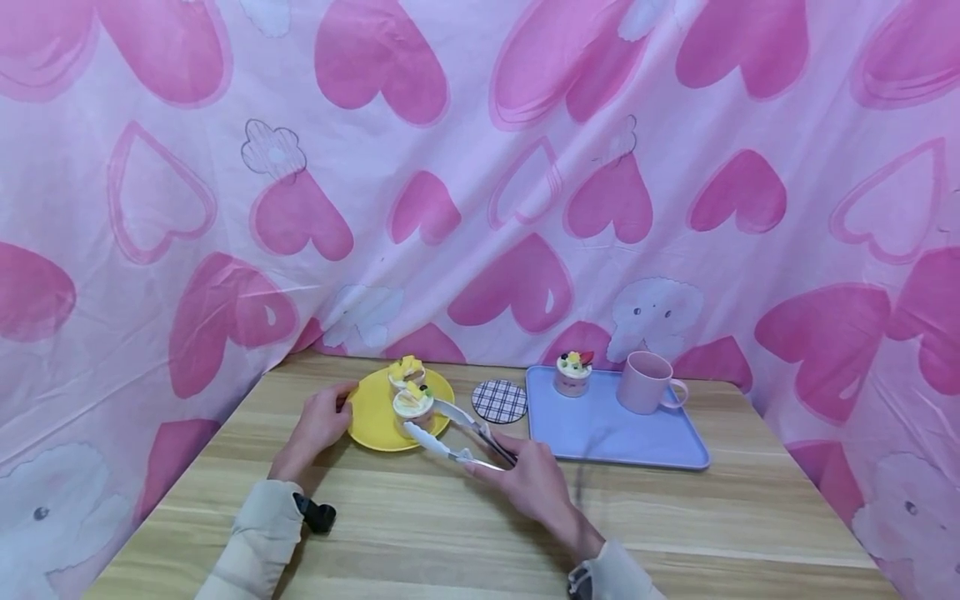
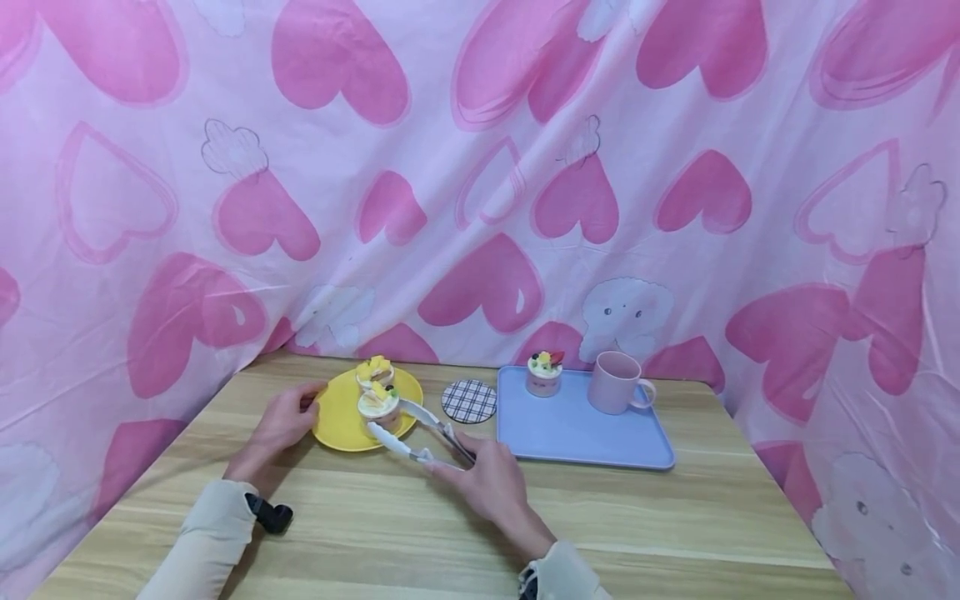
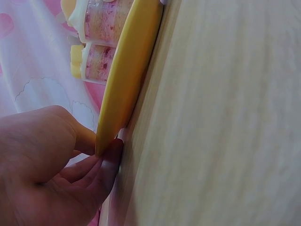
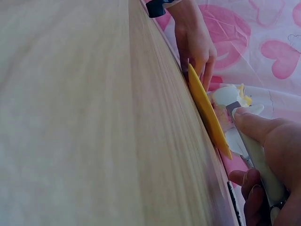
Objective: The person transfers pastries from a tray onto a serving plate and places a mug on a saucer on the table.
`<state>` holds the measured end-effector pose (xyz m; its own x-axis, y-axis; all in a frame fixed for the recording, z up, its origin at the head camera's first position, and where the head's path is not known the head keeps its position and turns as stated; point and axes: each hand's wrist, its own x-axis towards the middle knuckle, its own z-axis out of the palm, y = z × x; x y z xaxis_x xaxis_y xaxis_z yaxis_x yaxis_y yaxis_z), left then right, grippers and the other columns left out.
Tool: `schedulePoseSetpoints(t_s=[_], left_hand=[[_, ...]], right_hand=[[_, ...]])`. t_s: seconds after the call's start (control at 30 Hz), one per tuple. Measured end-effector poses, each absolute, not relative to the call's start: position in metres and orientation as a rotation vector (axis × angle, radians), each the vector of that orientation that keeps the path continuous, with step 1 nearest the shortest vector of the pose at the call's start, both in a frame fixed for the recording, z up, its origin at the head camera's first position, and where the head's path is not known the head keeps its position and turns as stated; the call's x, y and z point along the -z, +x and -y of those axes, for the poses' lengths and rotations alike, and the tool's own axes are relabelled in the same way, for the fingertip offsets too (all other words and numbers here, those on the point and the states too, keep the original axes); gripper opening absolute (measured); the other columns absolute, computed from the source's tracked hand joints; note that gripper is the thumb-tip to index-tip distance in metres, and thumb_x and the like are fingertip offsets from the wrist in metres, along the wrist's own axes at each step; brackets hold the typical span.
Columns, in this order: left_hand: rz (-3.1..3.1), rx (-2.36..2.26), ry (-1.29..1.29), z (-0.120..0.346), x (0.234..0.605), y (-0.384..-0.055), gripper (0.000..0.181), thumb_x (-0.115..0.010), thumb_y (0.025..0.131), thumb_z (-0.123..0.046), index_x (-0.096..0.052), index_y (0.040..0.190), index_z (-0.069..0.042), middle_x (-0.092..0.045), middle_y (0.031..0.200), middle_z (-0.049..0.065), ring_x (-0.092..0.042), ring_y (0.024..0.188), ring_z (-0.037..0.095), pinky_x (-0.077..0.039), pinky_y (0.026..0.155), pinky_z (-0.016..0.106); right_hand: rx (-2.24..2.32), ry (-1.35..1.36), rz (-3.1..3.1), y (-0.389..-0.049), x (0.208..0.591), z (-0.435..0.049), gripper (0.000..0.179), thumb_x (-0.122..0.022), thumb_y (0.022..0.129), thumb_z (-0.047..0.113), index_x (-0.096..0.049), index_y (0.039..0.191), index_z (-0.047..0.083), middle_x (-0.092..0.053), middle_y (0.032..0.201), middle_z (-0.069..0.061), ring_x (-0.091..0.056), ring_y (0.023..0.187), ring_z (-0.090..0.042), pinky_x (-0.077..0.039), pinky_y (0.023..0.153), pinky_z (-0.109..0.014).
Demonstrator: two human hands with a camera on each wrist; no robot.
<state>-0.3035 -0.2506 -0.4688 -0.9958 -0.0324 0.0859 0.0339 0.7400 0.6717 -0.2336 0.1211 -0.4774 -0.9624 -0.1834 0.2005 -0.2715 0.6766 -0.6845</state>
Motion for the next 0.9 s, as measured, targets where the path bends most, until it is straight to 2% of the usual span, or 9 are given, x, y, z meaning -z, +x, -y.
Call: schedulePoseSetpoints(t_s=[0.1, 0.23, 0.33, 0.47, 0.73, 0.9], left_hand=[[2.846, 1.1, -0.003, 0.252, 0.47, -0.304, 0.051, -0.052, 0.108, -0.004, -0.049, 0.157, 0.006, -0.059, 0.153, 0.03, -0.063, 0.133, 0.04, -0.056, 0.113, 0.056], [2.84, 1.084, -0.008, 0.254, 0.47, -0.304, 0.051, -0.052, 0.107, -0.004, -0.05, 0.157, 0.007, -0.058, 0.153, 0.031, -0.062, 0.132, 0.041, -0.055, 0.113, 0.057], [2.842, 1.078, -0.004, 0.255, 0.469, -0.304, 0.051, -0.052, 0.107, -0.004, -0.05, 0.156, 0.007, -0.058, 0.153, 0.031, -0.062, 0.133, 0.041, -0.055, 0.114, 0.058], [2.849, 1.071, -0.004, 0.255, 0.468, -0.304, 0.051, -0.051, 0.107, -0.004, -0.049, 0.156, 0.008, -0.058, 0.154, 0.032, -0.061, 0.136, 0.043, -0.054, 0.115, 0.058], [2.858, 1.093, -0.003, 0.249, 0.468, -0.302, 0.052, -0.051, 0.107, -0.003, -0.048, 0.157, 0.008, -0.057, 0.155, 0.031, -0.06, 0.138, 0.043, -0.053, 0.116, 0.058], [2.853, 1.1, 0.0, 0.248, 0.468, -0.303, 0.052, -0.052, 0.107, -0.003, -0.049, 0.157, 0.007, -0.057, 0.154, 0.031, -0.061, 0.135, 0.041, -0.054, 0.115, 0.058]], right_hand=[[-1.155, 0.398, 2.773, -0.233, 0.479, -0.119, 0.076, -0.085, 0.079, 0.07, -0.072, 0.142, 0.029, -0.071, 0.086, 0.014, -0.046, 0.064, -0.008, -0.037, 0.055, -0.023], [-1.166, 0.441, 2.743, -0.233, 0.479, -0.114, 0.075, -0.086, 0.081, 0.068, -0.073, 0.142, 0.027, -0.073, 0.089, 0.013, -0.051, 0.068, -0.007, -0.041, 0.06, -0.022], [-1.156, 0.459, 2.727, -0.233, 0.479, -0.108, 0.074, -0.086, 0.081, 0.068, -0.074, 0.141, 0.026, -0.077, 0.094, 0.011, -0.055, 0.072, -0.007, -0.045, 0.065, -0.022], [-1.128, 0.472, 2.715, -0.233, 0.48, -0.101, 0.074, -0.085, 0.08, 0.068, -0.075, 0.14, 0.027, -0.082, 0.11, 0.007, -0.061, 0.081, -0.009, -0.05, 0.071, -0.023], [-1.154, 0.452, 2.719, -0.23, 0.481, -0.094, 0.075, -0.086, 0.079, 0.069, -0.075, 0.14, 0.026, -0.081, 0.126, 0.004, -0.064, 0.088, -0.009, -0.055, 0.078, -0.026], [-1.164, 0.429, 2.743, -0.23, 0.48, -0.098, 0.077, -0.085, 0.079, 0.071, -0.073, 0.141, 0.027, -0.077, 0.136, 0.003, -0.066, 0.099, -0.009, -0.06, 0.089, -0.035]])
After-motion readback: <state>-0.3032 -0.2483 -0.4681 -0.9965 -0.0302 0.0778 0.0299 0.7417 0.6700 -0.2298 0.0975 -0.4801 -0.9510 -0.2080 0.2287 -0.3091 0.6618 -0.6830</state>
